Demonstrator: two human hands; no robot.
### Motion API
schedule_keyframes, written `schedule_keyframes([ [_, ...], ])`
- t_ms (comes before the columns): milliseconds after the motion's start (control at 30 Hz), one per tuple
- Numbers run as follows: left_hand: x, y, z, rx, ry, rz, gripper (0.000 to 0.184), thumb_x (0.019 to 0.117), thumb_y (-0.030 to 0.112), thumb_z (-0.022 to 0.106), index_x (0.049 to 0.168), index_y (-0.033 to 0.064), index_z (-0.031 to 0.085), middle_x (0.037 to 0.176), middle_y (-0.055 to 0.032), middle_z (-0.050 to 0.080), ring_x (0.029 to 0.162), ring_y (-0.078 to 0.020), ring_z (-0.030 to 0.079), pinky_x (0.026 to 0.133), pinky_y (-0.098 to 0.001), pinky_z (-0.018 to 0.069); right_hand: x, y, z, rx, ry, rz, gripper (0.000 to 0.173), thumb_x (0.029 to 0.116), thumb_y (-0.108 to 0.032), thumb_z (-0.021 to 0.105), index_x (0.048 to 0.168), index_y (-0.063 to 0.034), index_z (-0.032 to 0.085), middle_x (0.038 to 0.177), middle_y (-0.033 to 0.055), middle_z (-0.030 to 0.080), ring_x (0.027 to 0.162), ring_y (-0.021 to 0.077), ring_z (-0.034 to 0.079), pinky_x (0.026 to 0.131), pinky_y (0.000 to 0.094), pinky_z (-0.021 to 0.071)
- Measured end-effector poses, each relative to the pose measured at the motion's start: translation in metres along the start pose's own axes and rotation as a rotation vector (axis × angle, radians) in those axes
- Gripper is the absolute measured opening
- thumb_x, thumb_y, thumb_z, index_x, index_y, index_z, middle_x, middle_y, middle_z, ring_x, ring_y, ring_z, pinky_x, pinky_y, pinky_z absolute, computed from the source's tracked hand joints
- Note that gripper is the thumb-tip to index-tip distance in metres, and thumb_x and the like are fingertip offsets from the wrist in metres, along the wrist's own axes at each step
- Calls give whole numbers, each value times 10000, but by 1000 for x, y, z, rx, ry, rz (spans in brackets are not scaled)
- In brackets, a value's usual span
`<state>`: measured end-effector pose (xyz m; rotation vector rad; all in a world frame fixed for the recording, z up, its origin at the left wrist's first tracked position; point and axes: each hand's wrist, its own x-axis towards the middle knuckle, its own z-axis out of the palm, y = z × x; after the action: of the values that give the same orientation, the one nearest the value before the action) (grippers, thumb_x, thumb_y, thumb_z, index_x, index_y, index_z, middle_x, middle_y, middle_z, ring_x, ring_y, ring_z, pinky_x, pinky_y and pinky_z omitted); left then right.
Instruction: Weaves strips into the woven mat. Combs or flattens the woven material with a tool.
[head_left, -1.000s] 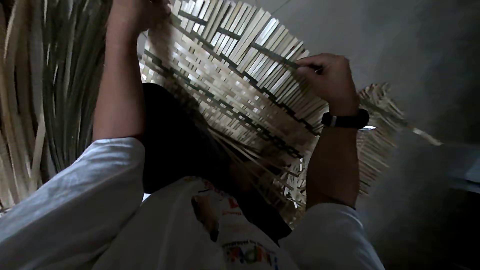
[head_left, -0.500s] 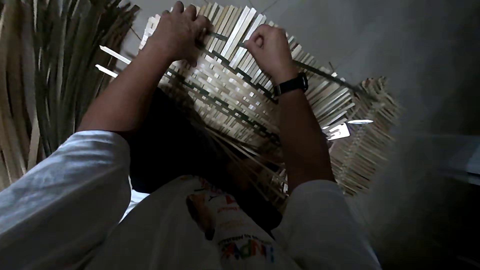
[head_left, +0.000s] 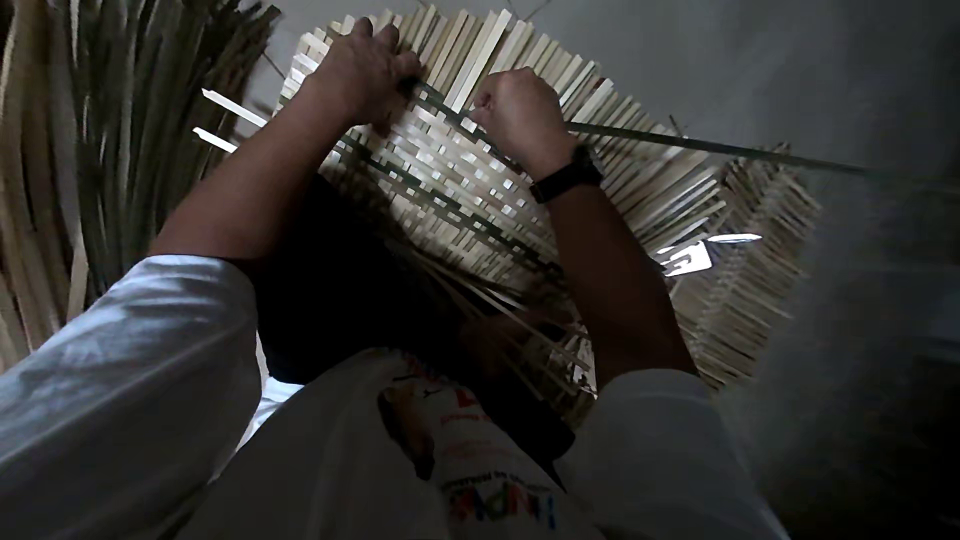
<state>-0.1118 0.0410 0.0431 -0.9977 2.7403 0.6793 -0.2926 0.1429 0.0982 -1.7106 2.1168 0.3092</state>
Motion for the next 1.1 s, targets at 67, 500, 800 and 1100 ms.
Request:
schedule_keyframes([
  [67,2,1,-1,-3,-8,-9,762,752,86,889,1434,128,552,1451,-322,460,1320,-605,417,956,-750,425,0,0,-1,7,-3,-1,269,1033,-202,580,1192,-22,701,1205,227,688,1158,407,653,966,614,496],
  [500,-17,-48,-12,-519,391,-176,450,1006,281,654,1314,-44,602,1257,-289,635,1168,-414,632,1040,-570,471,-47,47,25,313,151,-87,364,1024,-173,592,1368,-63,635,1099,176,705,953,310,687,889,529,544],
  [800,9,-90,5,-933,348,-397,369,939,321,740,1172,50,650,1077,-80,659,945,-128,629,890,-357,524,-84,92,43,375,189,-2,344,1027,-168,621,1333,-12,646,1164,223,690,986,331,676,920,505,528],
  [1100,-8,-64,1,-605,522,-350,637,923,365,742,1386,-24,542,1375,-278,549,1276,-374,554,1093,-519,438,-127,101,32,216,284,160,364,1010,-154,630,1353,-34,640,1249,249,659,1144,432,639,980,624,485],
])
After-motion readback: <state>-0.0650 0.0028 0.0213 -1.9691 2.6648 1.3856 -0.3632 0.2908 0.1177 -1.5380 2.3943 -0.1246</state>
